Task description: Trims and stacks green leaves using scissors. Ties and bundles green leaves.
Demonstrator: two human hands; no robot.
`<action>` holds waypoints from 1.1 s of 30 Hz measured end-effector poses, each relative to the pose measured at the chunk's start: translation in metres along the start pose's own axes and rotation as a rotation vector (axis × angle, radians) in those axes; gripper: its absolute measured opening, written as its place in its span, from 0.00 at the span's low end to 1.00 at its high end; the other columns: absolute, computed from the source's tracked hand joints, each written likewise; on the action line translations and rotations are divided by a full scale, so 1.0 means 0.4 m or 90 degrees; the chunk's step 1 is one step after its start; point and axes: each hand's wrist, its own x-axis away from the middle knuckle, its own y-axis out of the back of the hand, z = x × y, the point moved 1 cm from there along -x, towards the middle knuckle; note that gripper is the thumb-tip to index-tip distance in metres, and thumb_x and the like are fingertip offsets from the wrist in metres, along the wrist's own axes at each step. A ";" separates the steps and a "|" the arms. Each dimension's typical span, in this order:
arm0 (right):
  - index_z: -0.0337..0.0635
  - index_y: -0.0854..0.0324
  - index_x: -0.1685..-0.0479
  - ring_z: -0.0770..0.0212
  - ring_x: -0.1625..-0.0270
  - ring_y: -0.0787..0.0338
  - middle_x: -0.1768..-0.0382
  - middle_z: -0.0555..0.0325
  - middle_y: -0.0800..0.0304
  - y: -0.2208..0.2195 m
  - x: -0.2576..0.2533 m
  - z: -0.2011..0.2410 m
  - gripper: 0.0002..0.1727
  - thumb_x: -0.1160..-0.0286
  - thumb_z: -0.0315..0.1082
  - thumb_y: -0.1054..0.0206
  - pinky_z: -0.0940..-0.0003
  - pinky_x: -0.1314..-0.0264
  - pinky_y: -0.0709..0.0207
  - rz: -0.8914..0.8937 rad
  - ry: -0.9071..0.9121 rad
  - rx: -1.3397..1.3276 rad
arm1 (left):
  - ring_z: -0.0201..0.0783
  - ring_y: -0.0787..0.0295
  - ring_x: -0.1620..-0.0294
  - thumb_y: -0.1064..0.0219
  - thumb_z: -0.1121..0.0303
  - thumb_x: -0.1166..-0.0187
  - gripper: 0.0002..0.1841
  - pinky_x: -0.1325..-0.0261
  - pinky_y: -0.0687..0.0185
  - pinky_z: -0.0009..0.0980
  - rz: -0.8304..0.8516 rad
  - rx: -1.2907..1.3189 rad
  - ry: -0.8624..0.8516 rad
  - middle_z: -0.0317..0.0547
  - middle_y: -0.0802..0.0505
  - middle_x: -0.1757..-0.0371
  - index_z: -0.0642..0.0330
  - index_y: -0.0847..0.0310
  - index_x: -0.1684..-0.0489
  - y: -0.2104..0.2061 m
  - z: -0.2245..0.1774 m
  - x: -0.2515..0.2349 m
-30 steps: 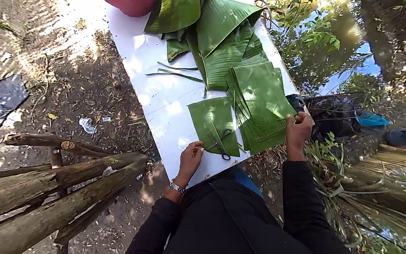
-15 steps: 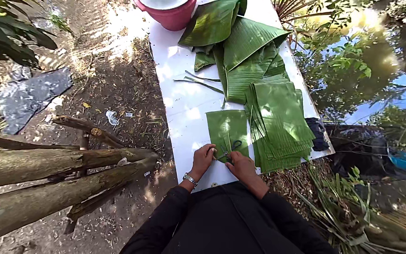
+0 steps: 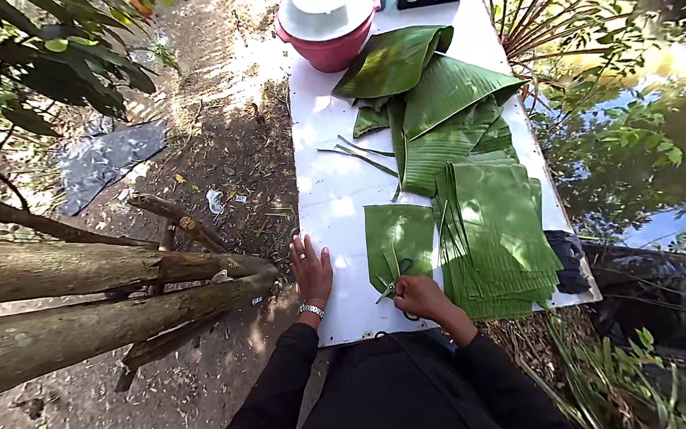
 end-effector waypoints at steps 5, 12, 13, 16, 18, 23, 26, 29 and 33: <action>0.40 0.15 0.68 0.60 0.73 0.20 0.79 0.57 0.19 0.051 0.043 -0.020 0.15 0.33 0.44 0.31 0.54 0.65 0.28 -0.023 0.110 -0.166 | 0.64 0.41 0.09 0.50 0.50 0.12 0.35 0.12 0.43 0.57 -0.022 0.048 -0.034 0.67 0.36 0.10 0.67 0.36 0.13 0.003 0.005 -0.004; 0.40 0.20 0.54 0.73 0.72 0.17 0.66 0.61 0.09 0.070 0.053 -0.078 0.12 0.24 0.39 0.32 0.72 0.66 0.23 -0.050 0.124 -0.372 | 0.69 0.51 0.07 0.50 0.44 0.15 0.39 0.15 0.54 0.71 -0.047 0.052 -0.027 0.67 0.40 0.09 0.67 0.35 0.14 0.015 0.004 0.009; 0.38 0.19 0.52 0.72 0.72 0.14 0.67 0.60 0.09 0.064 0.055 -0.078 0.13 0.25 0.38 0.30 0.72 0.65 0.19 -0.049 0.129 -0.390 | 0.71 0.53 0.07 0.50 0.42 0.17 0.40 0.15 0.59 0.75 -0.064 0.055 -0.034 0.69 0.41 0.09 0.68 0.35 0.14 0.019 -0.001 0.009; 0.38 0.18 0.44 0.62 0.65 0.10 0.64 0.55 0.09 0.038 0.052 -0.075 0.18 0.27 0.38 0.26 0.59 0.55 0.15 -0.055 0.101 -0.312 | 0.75 0.56 0.08 0.45 0.43 0.19 0.42 0.17 0.65 0.79 -0.103 0.105 -0.087 0.74 0.41 0.10 0.72 0.35 0.16 0.023 -0.062 -0.007; 0.40 0.17 0.39 0.51 0.59 0.08 0.61 0.50 0.07 0.021 0.041 -0.066 0.22 0.26 0.43 0.27 0.44 0.49 0.17 -0.068 0.069 -0.178 | 0.76 0.56 0.08 0.40 0.47 0.20 0.40 0.17 0.67 0.80 -0.078 0.166 -0.154 0.75 0.40 0.11 0.75 0.33 0.18 0.027 -0.147 -0.039; 0.43 0.13 0.48 0.50 0.66 0.09 0.70 0.53 0.09 -0.031 0.011 -0.067 0.22 0.23 0.53 0.32 0.42 0.60 0.19 -0.183 0.145 -0.071 | 0.68 0.57 0.06 0.35 0.53 0.19 0.27 0.15 0.64 0.79 0.043 0.211 -0.320 0.68 0.41 0.08 0.64 0.18 0.28 -0.008 -0.424 -0.179; 0.43 0.11 0.54 0.57 0.73 0.11 0.76 0.58 0.10 -0.055 -0.007 -0.097 0.18 0.24 0.49 0.31 0.48 0.66 0.19 -0.266 0.195 -0.148 | 0.70 0.65 0.05 0.29 0.57 0.21 0.23 0.20 0.66 0.84 0.108 0.141 -0.399 0.66 0.48 0.06 0.53 0.15 0.29 -0.021 -0.587 -0.264; 0.40 0.11 0.51 0.59 0.73 0.12 0.74 0.56 0.10 -0.052 -0.008 -0.111 0.18 0.22 0.47 0.30 0.53 0.64 0.18 -0.265 0.197 -0.232 | 0.72 0.68 0.05 0.29 0.58 0.20 0.21 0.22 0.65 0.87 0.157 0.085 -0.447 0.63 0.51 0.05 0.48 0.15 0.28 -0.054 -0.705 -0.335; 0.37 0.13 0.49 0.62 0.73 0.11 0.72 0.54 0.09 -0.046 -0.011 -0.119 0.17 0.19 0.43 0.32 0.59 0.64 0.16 -0.254 0.198 -0.312 | 0.69 0.73 0.05 0.33 0.53 0.18 0.20 0.20 0.73 0.85 0.227 -0.052 -0.435 0.53 0.55 0.02 0.37 0.14 0.28 -0.136 -0.824 -0.444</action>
